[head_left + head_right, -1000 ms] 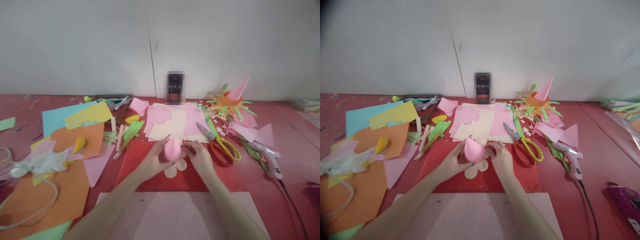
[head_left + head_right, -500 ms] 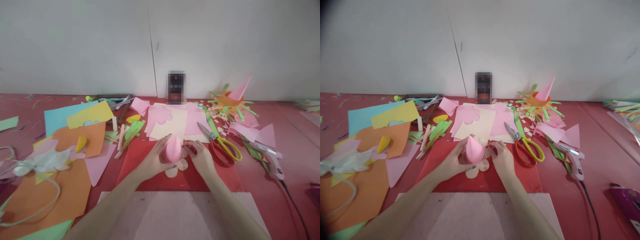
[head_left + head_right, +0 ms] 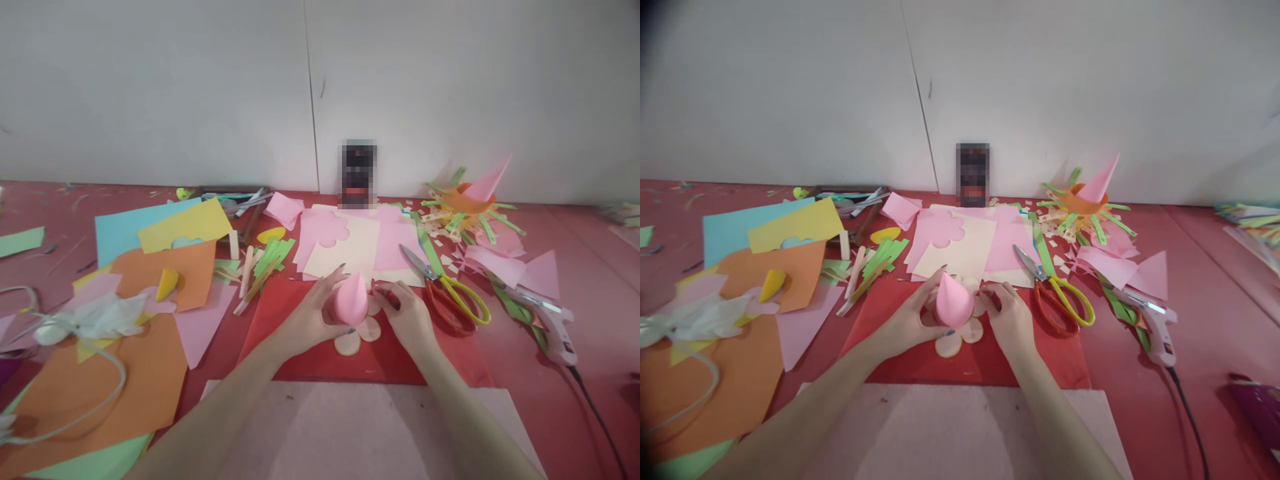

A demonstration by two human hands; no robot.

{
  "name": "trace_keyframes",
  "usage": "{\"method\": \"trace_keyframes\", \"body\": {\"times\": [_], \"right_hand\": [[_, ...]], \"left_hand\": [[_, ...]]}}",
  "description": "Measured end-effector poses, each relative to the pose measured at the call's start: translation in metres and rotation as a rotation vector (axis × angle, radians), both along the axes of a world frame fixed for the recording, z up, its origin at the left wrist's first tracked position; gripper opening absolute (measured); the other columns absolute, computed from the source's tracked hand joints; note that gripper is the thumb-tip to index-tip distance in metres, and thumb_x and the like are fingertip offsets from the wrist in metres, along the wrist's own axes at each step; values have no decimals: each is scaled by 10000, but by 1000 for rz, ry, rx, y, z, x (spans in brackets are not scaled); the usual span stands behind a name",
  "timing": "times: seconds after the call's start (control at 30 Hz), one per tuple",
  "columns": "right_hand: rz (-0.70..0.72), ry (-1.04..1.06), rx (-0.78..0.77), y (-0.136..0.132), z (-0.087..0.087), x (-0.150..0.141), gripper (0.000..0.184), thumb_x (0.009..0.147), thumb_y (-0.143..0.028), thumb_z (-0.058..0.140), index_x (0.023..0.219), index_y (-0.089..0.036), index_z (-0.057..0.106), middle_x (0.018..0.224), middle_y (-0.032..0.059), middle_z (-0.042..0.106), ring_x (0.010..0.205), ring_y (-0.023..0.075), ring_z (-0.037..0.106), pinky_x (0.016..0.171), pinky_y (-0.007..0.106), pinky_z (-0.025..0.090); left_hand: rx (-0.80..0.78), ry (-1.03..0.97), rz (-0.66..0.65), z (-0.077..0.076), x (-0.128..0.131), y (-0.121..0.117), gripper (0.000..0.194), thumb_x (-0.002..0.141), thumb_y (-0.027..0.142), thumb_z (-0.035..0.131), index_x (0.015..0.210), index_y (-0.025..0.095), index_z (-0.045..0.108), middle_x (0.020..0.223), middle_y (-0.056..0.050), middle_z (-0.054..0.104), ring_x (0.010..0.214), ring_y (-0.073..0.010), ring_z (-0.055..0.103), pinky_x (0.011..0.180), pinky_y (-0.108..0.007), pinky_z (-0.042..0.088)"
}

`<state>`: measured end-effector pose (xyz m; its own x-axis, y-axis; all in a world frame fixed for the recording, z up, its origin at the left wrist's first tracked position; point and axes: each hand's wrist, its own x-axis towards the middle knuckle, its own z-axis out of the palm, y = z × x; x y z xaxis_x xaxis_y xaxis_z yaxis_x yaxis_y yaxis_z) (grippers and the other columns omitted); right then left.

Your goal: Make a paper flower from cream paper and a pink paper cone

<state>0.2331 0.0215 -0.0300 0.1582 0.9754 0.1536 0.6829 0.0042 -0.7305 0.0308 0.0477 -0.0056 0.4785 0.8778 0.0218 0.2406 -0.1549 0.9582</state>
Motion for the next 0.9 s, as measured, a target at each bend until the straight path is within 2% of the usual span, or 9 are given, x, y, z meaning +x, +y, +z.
{"method": "trace_keyframes", "body": {"times": [0.17,0.37,0.47,0.57,0.67,0.73,0.9], "right_hand": [[5,-15,-16,-1,-1,0,188,820,-350,507,854,-236,652,852,22,628,658,162,568,574,261,410],[-4,-22,-30,0,0,0,159,816,-325,524,857,-240,653,862,14,628,656,159,564,566,257,403],[-4,-2,-26,-1,2,-1,166,824,-325,514,870,-237,647,874,17,632,675,163,570,580,258,409],[-15,30,-4,-1,2,-1,195,847,-326,474,872,-220,636,878,27,636,674,161,570,621,269,421],[-36,38,12,0,0,0,225,862,-333,445,857,-204,629,856,35,635,637,154,558,620,271,418],[-48,52,21,0,-2,1,238,864,-342,440,859,-197,630,843,43,638,646,161,561,614,271,417],[-102,99,34,0,-5,2,293,852,-404,445,855,-179,633,760,49,644,632,172,556,599,270,424]], "left_hand": [[35,125,-24,-4,-3,1,718,667,366,707,1305,338,380,1390,-61,415,1272,-288,374,1026,-453,339],[34,154,-29,-4,-3,1,710,689,376,691,1314,342,356,1386,-63,414,1265,-281,379,1013,-453,353],[-15,122,-32,-3,-3,0,776,669,369,712,1340,350,322,1363,-71,436,1256,-282,390,993,-443,378],[-92,26,-35,-1,-3,1,877,651,360,730,1385,347,249,1376,-86,418,1266,-286,375,971,-425,402],[-103,-143,41,-2,-5,7,692,743,366,646,1360,299,340,1390,-92,405,1289,-265,351,1027,-411,337],[-111,-310,134,-4,-7,13,537,821,385,541,1324,253,409,1342,-99,465,1282,-236,369,1062,-397,282],[-299,-633,314,-7,-9,24,489,850,426,459,1259,157,478,1182,-128,590,1175,-227,493,1033,-389,325]]}}
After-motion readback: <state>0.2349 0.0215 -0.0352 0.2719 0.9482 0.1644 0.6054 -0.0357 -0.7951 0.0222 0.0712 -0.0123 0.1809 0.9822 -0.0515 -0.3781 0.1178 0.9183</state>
